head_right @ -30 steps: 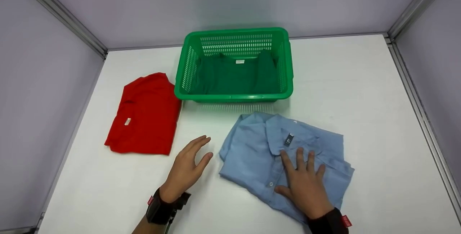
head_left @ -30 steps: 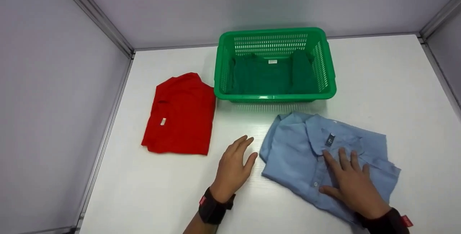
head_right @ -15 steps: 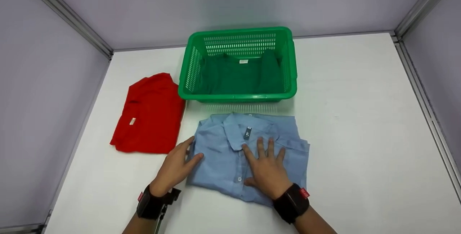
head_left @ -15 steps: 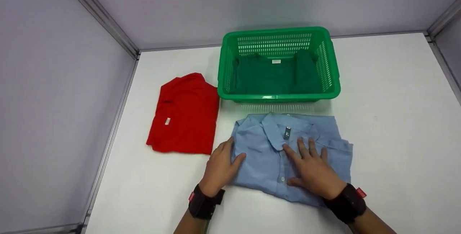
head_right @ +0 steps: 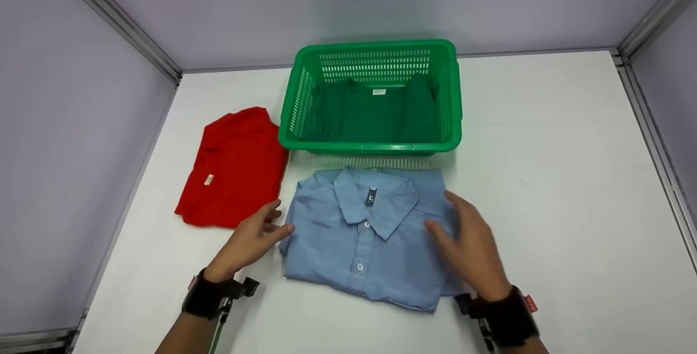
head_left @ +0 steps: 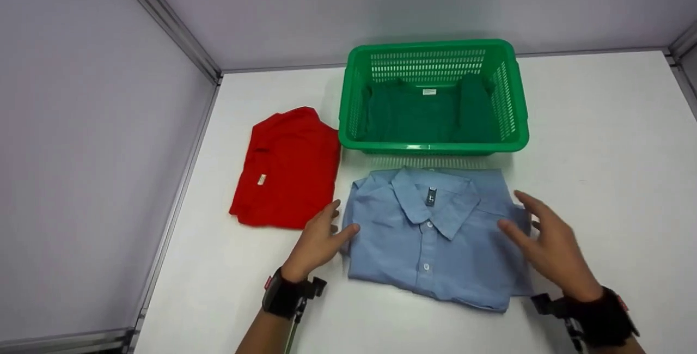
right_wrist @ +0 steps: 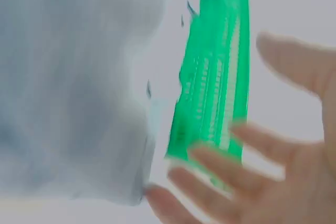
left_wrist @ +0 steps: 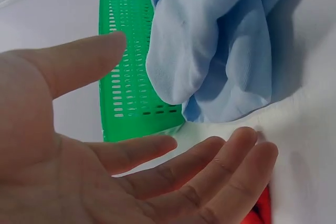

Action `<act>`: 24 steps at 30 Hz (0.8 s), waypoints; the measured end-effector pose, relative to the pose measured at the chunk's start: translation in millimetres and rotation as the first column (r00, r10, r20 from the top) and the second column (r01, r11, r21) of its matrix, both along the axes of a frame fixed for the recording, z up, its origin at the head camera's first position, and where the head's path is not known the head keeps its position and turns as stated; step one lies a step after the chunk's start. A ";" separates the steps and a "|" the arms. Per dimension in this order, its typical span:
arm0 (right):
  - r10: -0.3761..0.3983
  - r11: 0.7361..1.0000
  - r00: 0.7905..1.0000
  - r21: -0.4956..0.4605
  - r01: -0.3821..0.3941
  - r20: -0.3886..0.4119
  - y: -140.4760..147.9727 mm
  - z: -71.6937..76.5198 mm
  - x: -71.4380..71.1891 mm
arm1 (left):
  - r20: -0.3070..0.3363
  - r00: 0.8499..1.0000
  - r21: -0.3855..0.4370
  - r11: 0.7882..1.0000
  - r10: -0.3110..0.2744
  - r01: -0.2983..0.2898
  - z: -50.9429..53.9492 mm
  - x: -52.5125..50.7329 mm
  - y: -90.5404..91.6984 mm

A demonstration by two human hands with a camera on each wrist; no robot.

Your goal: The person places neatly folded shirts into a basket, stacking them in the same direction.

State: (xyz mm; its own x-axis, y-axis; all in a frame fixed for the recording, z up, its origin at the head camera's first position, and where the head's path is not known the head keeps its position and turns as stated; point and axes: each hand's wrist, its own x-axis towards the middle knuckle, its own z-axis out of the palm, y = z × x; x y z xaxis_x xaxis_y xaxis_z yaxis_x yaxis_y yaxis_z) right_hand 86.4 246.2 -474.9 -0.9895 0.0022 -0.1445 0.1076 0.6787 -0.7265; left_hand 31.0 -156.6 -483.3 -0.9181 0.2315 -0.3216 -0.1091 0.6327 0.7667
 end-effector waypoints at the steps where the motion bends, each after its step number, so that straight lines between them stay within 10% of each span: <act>1: -0.047 0.998 0.998 -0.039 0.049 0.049 10.4 0.3 2.5 | 0.015 1.000 0.011 1.000 0.003 -0.003 0.6 -2.2 -1.2; 9: -0.064 0.880 0.872 -0.385 0.279 0.485 45.5 -12.8 9.1 | 0.137 0.990 0.124 0.991 0.036 -0.053 -1.2 -14.9 4.2; 17: 0.009 0.846 0.823 -0.442 0.297 0.568 29.8 -14.3 -5.2 | 0.265 0.964 0.274 0.958 0.014 -0.089 -9.1 -24.7 14.5; 24: 0.058 0.816 0.812 -0.496 0.297 0.581 21.5 -19.6 -9.8 | 0.241 0.970 0.269 0.962 -0.029 -0.038 -10.4 -27.7 19.5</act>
